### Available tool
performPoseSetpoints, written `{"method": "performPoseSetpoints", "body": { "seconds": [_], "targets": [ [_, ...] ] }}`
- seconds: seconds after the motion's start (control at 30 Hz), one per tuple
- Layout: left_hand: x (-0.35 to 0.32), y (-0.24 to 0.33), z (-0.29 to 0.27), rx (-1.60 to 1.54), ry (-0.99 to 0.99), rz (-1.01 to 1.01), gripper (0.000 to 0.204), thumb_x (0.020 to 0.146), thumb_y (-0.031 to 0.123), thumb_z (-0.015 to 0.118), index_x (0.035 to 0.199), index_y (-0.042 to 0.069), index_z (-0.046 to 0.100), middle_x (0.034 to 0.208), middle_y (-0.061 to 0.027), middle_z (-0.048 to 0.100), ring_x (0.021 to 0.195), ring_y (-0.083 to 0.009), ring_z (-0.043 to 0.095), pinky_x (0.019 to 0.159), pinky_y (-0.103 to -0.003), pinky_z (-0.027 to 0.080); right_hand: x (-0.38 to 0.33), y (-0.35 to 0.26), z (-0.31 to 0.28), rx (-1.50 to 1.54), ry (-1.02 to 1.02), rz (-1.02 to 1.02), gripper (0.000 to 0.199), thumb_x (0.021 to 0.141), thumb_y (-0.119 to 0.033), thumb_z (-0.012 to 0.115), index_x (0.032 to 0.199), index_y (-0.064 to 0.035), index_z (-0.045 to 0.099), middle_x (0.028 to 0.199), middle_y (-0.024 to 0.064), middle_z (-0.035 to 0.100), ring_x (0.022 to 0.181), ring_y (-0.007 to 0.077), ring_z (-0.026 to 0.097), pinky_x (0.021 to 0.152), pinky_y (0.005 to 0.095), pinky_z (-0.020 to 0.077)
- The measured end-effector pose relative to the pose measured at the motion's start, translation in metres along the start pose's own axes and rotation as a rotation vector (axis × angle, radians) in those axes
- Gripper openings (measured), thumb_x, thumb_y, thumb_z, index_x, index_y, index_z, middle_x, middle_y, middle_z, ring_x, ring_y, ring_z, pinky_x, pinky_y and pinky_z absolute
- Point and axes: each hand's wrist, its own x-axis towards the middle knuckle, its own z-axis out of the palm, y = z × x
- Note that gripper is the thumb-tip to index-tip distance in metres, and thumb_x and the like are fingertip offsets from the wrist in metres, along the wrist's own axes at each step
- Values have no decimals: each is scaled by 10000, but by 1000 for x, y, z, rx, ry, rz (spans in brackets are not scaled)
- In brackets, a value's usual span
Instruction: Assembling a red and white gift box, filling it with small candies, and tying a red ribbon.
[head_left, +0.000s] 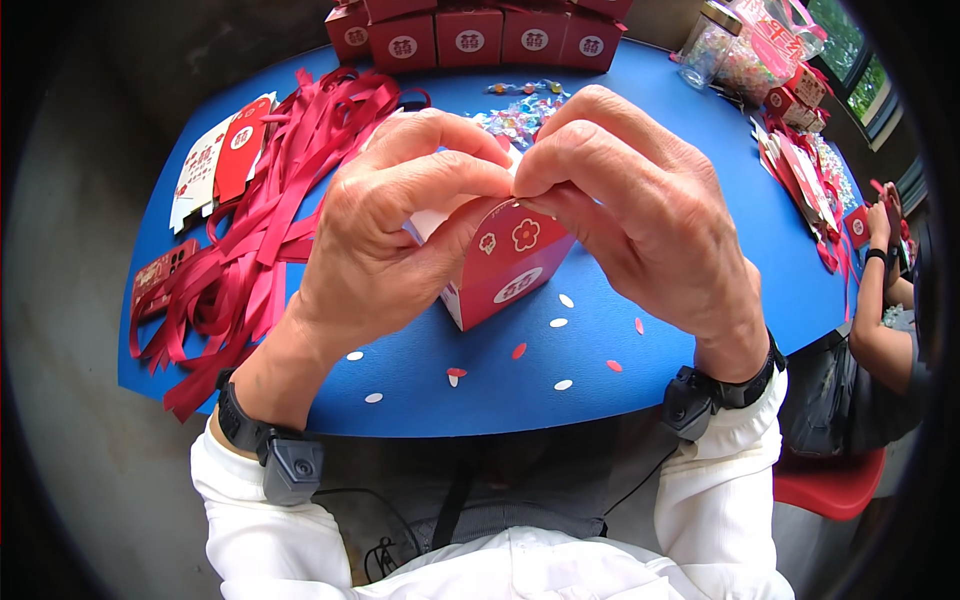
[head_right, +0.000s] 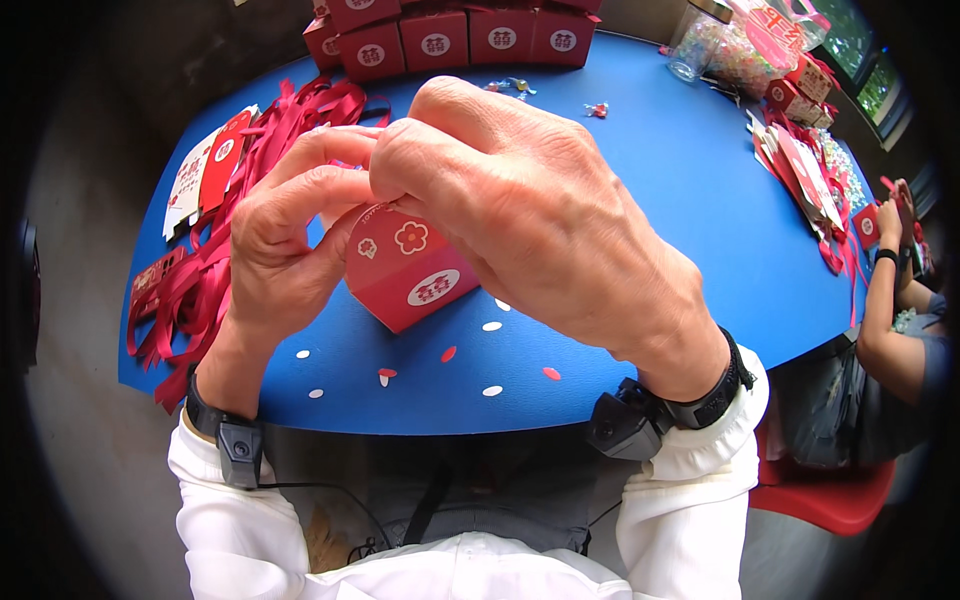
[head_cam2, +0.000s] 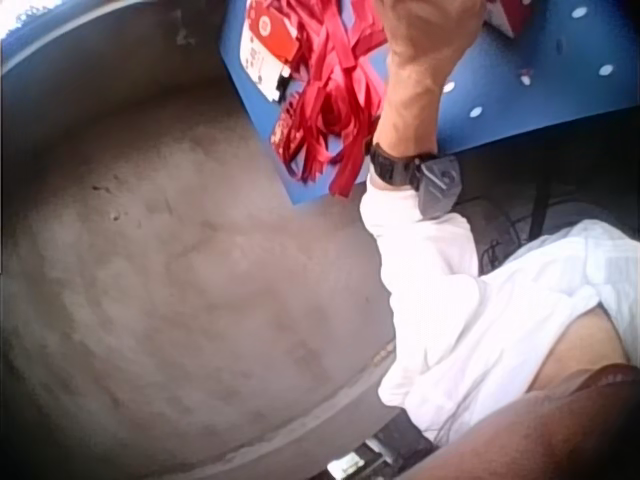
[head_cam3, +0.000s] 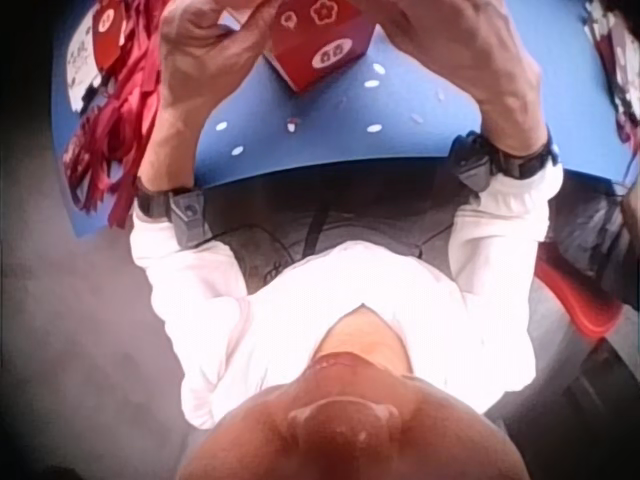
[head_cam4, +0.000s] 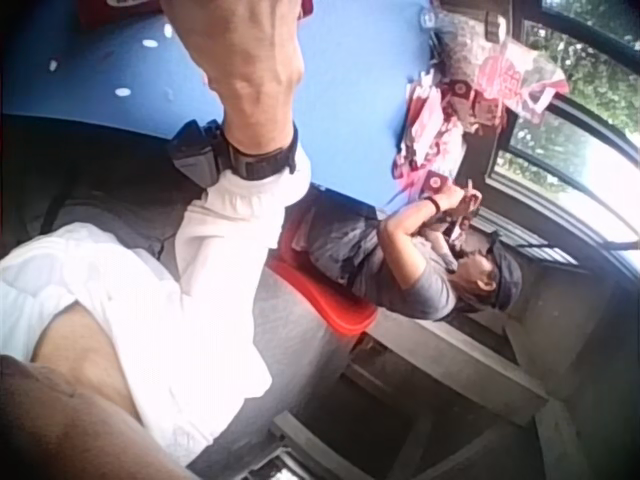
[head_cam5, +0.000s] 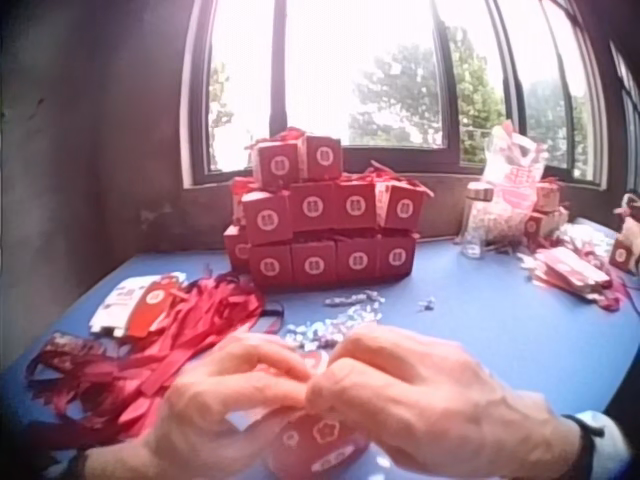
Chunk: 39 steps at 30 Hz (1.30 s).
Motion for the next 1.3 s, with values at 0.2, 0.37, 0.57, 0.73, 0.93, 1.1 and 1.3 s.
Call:
{"method": "performPoseSetpoints", "body": {
  "seconds": [0.2,0.37,0.57,0.73,0.93,1.1,1.3],
  "targets": [
    [0,1,1,87,3,-32,140,783,8,704,915,55,704,1000,-67,686,1012,-251,627,899,-381,482,1,1,0,54,-32,23,199,778,-38,775,939,-43,658,878,91,629,805,247,652,664,327,544],
    [-1,3,0,113,18,-89,104,785,5,680,884,37,667,1007,-80,682,1032,-256,620,925,-387,479,0,3,-3,65,-55,42,193,785,-12,771,938,-28,655,887,94,635,811,234,656,675,324,549],
    [-2,3,-6,5,68,-166,122,814,-11,612,927,20,644,973,-88,661,982,-214,632,906,-361,497,1,0,-4,92,-59,61,214,780,-30,791,939,-25,649,890,93,647,819,227,658,692,332,551],
    [-2,2,-12,-177,214,-259,136,861,-9,552,974,4,626,954,-62,641,949,-138,629,885,-329,514,4,1,-6,125,-86,42,253,782,-146,827,913,-22,649,887,97,656,820,237,656,698,339,545],
    [-5,-1,-14,-372,253,-270,128,962,54,561,1074,-3,588,975,-47,635,953,-99,621,826,-244,518,5,0,-10,-61,2,134,242,833,-219,792,865,-12,671,921,106,656,867,226,649,743,328,522],
    [-5,5,-12,-417,237,-214,138,973,75,586,1089,-1,596,971,-32,635,945,-96,622,807,-249,525,20,-16,4,-8,62,203,411,762,-196,840,1103,-34,676,1035,100,689,948,221,652,853,330,510],
    [-4,11,-22,-231,103,-345,135,920,70,648,1045,21,664,995,-59,664,992,-138,656,817,-307,564,19,-19,28,118,106,317,174,877,13,709,1048,-2,686,933,88,690,824,136,660,751,255,526]
  ]
}}
